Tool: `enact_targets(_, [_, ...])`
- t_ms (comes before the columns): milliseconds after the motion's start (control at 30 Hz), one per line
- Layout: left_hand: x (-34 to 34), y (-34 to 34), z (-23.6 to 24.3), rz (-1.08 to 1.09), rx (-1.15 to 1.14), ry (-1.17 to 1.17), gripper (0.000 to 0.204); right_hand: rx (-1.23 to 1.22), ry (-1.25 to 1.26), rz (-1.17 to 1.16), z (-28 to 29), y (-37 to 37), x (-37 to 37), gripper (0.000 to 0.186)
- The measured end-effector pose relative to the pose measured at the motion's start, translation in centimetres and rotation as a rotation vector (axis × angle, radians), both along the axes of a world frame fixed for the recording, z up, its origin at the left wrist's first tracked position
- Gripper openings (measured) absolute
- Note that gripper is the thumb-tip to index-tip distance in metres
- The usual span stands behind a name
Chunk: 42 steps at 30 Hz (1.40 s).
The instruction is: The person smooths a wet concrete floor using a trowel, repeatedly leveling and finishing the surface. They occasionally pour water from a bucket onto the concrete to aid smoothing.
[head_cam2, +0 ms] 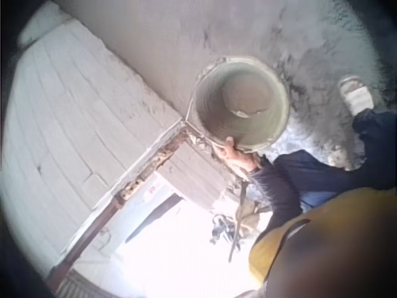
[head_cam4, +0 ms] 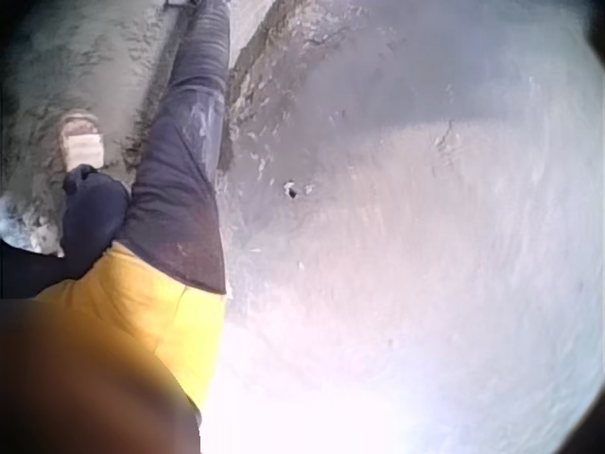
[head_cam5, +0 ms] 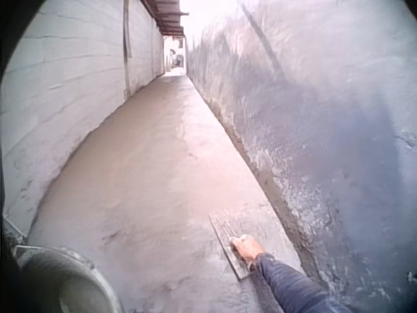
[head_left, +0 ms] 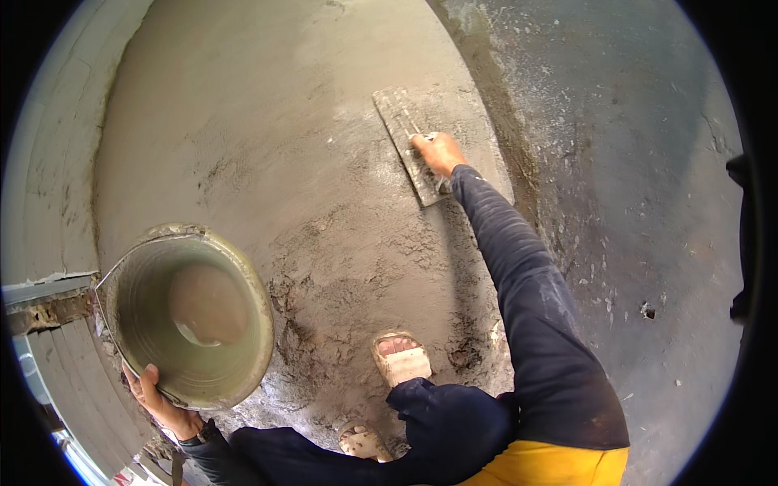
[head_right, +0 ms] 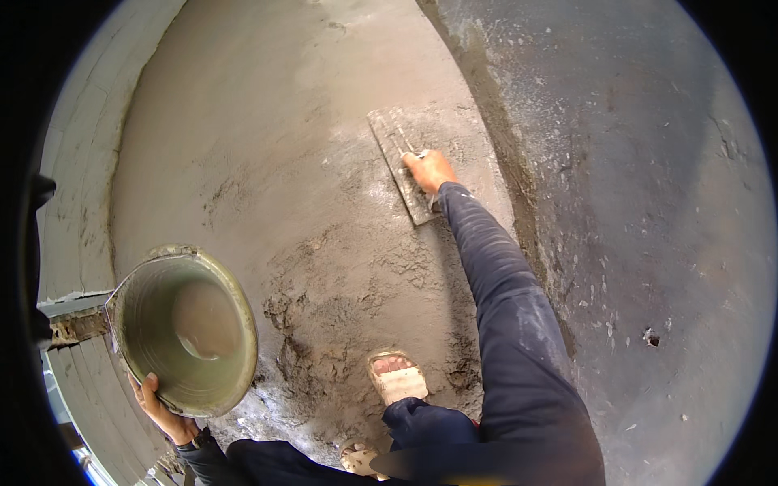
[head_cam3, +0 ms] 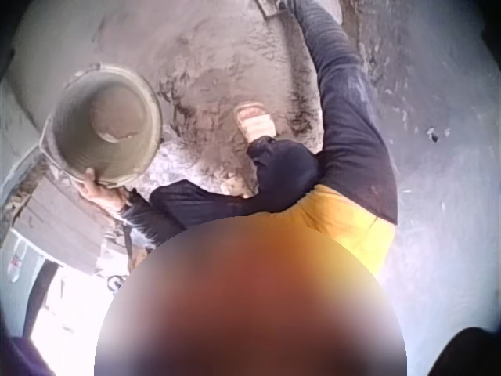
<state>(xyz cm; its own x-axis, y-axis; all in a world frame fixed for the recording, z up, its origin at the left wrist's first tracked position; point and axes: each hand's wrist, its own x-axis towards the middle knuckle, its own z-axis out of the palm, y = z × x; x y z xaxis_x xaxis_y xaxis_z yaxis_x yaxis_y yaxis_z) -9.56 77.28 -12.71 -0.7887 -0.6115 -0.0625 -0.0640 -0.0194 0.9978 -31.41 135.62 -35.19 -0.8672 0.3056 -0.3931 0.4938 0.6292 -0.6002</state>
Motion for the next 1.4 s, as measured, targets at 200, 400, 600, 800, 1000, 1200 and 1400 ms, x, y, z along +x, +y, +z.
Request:
enact_targets(200, [-0.9,-1.5,-0.1,-0.056,0.011,0.005,0.06,0.48,0.021,-0.281,-0.2,6.6,1.4,0.069])
enact_targets(400, [-0.1,-2.5,0.3,0.043,-0.016,-0.035,0.066,0.178,-0.074,-0.285,-0.4,9.4,6.8,0.067])
enact_targets(600, [0.6,-2.3,0.9,0.106,-0.075,-0.023,0.057,0.032,0.179,-0.348,-1.8,10.5,3.6,0.064])
enact_targets(800, [0.8,-1.7,0.1,0.1,-0.035,-0.025,0.056,0.264,0.031,-0.222,-1.2,11.2,0.1,0.066])
enact_targets(1000, [0.3,-1.4,-1.1,0.054,-0.037,-0.033,0.057,-0.021,-0.01,-0.147,-0.3,8.6,0.4,0.057])
enact_targets(1200, [-0.1,-0.5,-0.7,0.022,-0.036,-0.044,0.067,-0.146,0.023,-0.415,-0.4,5.0,2.3,0.051])
enact_targets(1400, [-0.8,-0.3,-1.5,0.041,-0.046,-0.1,0.081,-0.093,-0.051,0.134,0.2,-0.3,6.4,0.053])
